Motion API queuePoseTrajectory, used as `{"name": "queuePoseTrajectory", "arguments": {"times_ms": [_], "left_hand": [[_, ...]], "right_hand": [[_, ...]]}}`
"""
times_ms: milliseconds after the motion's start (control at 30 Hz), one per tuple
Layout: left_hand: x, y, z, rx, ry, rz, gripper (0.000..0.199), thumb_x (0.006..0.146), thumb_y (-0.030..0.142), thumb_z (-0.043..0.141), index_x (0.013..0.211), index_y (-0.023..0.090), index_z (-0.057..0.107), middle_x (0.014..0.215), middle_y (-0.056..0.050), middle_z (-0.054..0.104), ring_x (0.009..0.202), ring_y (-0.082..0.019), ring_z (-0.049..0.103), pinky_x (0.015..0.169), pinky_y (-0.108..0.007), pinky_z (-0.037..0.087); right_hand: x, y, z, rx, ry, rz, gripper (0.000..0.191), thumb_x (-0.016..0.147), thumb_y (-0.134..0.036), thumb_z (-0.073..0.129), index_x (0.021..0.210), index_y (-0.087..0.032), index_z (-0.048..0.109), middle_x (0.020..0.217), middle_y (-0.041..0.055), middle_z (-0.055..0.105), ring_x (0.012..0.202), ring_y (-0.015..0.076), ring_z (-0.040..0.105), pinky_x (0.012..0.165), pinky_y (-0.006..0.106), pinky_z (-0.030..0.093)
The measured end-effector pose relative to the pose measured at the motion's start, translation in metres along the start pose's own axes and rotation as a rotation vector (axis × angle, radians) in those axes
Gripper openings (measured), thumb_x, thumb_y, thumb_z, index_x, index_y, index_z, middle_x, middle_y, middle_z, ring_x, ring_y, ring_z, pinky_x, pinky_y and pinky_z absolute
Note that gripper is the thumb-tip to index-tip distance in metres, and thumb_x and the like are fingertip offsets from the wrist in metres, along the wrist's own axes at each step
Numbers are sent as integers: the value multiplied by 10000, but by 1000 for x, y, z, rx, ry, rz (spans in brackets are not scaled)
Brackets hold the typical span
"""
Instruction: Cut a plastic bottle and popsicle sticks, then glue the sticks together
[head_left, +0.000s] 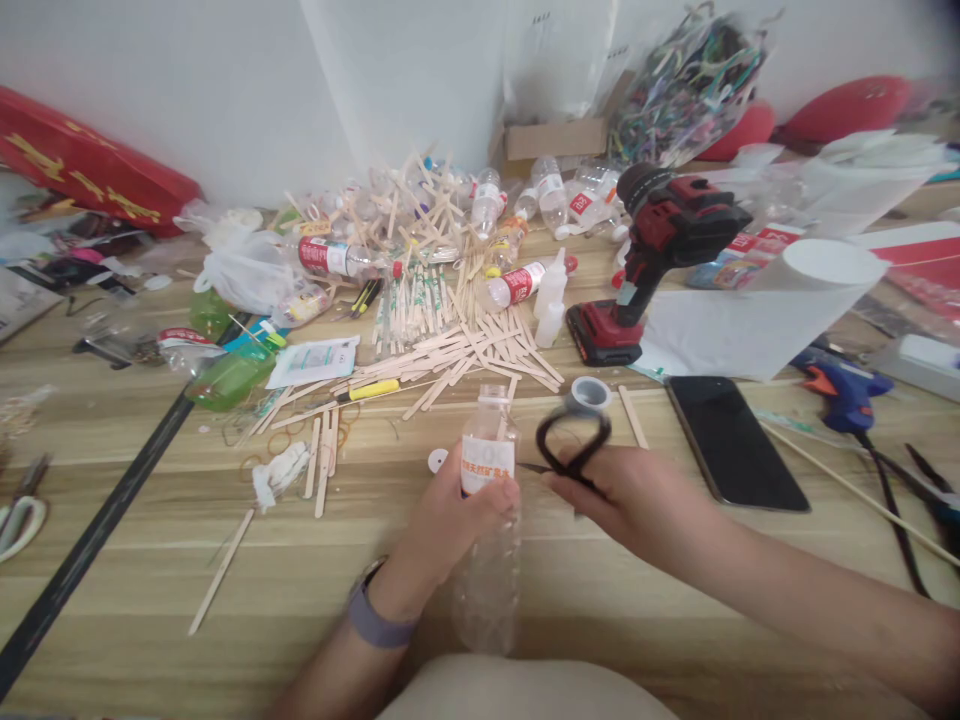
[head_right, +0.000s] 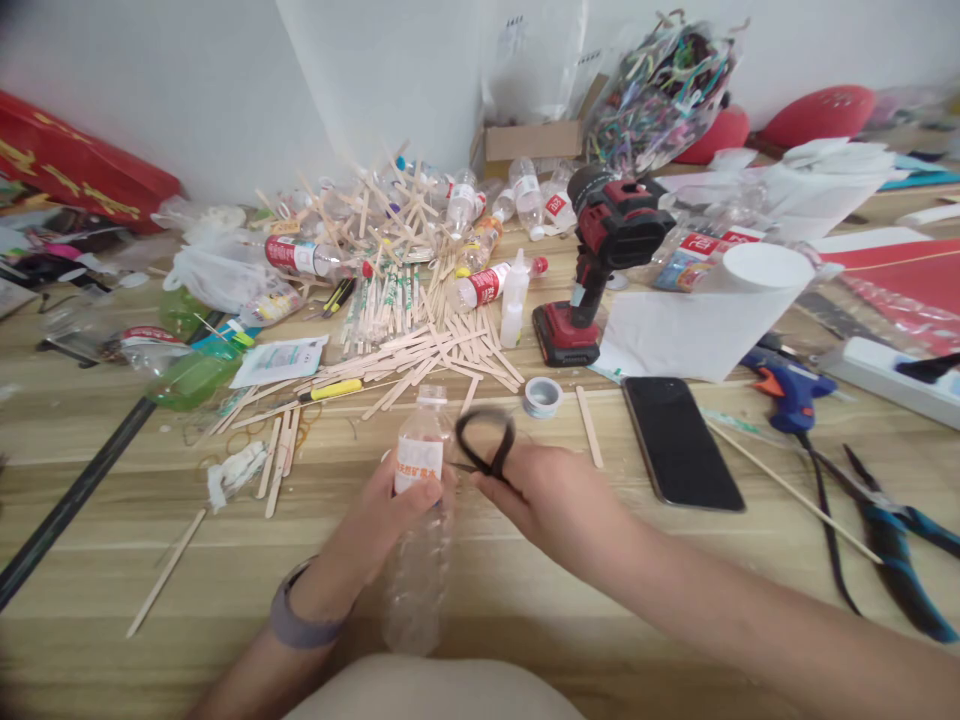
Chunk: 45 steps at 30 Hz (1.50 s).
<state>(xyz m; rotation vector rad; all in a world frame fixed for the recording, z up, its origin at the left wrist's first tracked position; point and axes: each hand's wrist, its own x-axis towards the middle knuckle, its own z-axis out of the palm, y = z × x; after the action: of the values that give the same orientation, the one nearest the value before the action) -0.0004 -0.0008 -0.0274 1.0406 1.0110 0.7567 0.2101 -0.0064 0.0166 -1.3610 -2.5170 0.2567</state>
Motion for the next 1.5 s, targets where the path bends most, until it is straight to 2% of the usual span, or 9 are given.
{"name": "queuePoseTrajectory", "arguments": {"times_ms": [100, 300, 433, 500, 667, 867, 1067, 1300, 1500], "left_hand": [[-3, 3, 1, 62, 6, 42, 370, 796, 440, 707, 1010, 178, 558, 802, 11, 597, 712, -134, 523, 666, -266, 416], [-2, 3, 6, -9, -18, -7, 265, 813, 380, 666, 935, 177, 547, 750, 17, 595, 694, -139, 542, 677, -280, 445], [-3, 3, 3, 77, 8, 27, 343, 795, 432, 694, 982, 185, 546, 778, 21, 580, 682, -129, 513, 640, -264, 420], [-4, 4, 4, 79, 4, 16, 342, 790, 441, 688, 967, 184, 549, 778, 15, 582, 688, -136, 515, 642, -268, 417], [-2, 7, 8, -15, -22, -32, 319, 762, 435, 667, 913, 185, 537, 721, 13, 588, 663, -148, 528, 660, -288, 425], [-3, 6, 5, 95, 20, 28, 381, 777, 427, 688, 1043, 187, 558, 782, 17, 586, 692, -139, 516, 646, -267, 416], [-1, 4, 9, -4, 5, -22, 269, 788, 368, 674, 930, 177, 548, 749, 17, 597, 694, -136, 541, 677, -275, 440], [-1, 5, 4, -67, -1, 35, 418, 728, 463, 748, 972, 167, 582, 795, -7, 628, 727, -153, 569, 688, -282, 444], [-2, 21, -8, -389, -58, -53, 493, 653, 504, 802, 965, 165, 626, 783, -11, 642, 617, -130, 576, 533, -236, 442]], "right_hand": [[2, -1, 0, 218, -179, 147, 476, 1048, -313, 330, 711, -174, 635, 537, -10, 637, 377, 100, 512, 393, 212, 372], [-2, 0, -4, 102, -65, 57, 205, 910, -173, 497, 793, -160, 665, 761, 107, 705, 732, 213, 662, 540, 259, 431], [2, -4, -2, 370, -219, 260, 426, 1026, -325, 383, 716, -170, 630, 569, 11, 651, 423, 113, 541, 422, 219, 376], [1, -4, -2, 419, -243, 285, 468, 1035, -355, 355, 705, -165, 627, 545, 6, 639, 396, 108, 513, 406, 222, 368], [-6, 1, -3, 155, -33, 41, 282, 940, -199, 427, 807, -149, 671, 800, 136, 710, 753, 230, 649, 551, 286, 433], [2, -4, -2, 557, -333, 409, 459, 1023, -432, 352, 737, -176, 604, 573, 20, 651, 439, 121, 536, 422, 227, 382], [-7, 1, -3, 21, 29, -61, 264, 902, -135, 411, 801, -160, 653, 750, 112, 692, 716, 227, 637, 530, 292, 413], [4, -6, -5, 875, -381, 565, 479, 943, -565, 404, 715, -183, 583, 602, 27, 636, 401, 96, 410, 397, 235, 337], [-11, 7, -23, 250, 128, 201, 476, 946, -524, 411, 718, -192, 664, 720, 96, 694, 679, 217, 641, 576, 298, 433]]}}
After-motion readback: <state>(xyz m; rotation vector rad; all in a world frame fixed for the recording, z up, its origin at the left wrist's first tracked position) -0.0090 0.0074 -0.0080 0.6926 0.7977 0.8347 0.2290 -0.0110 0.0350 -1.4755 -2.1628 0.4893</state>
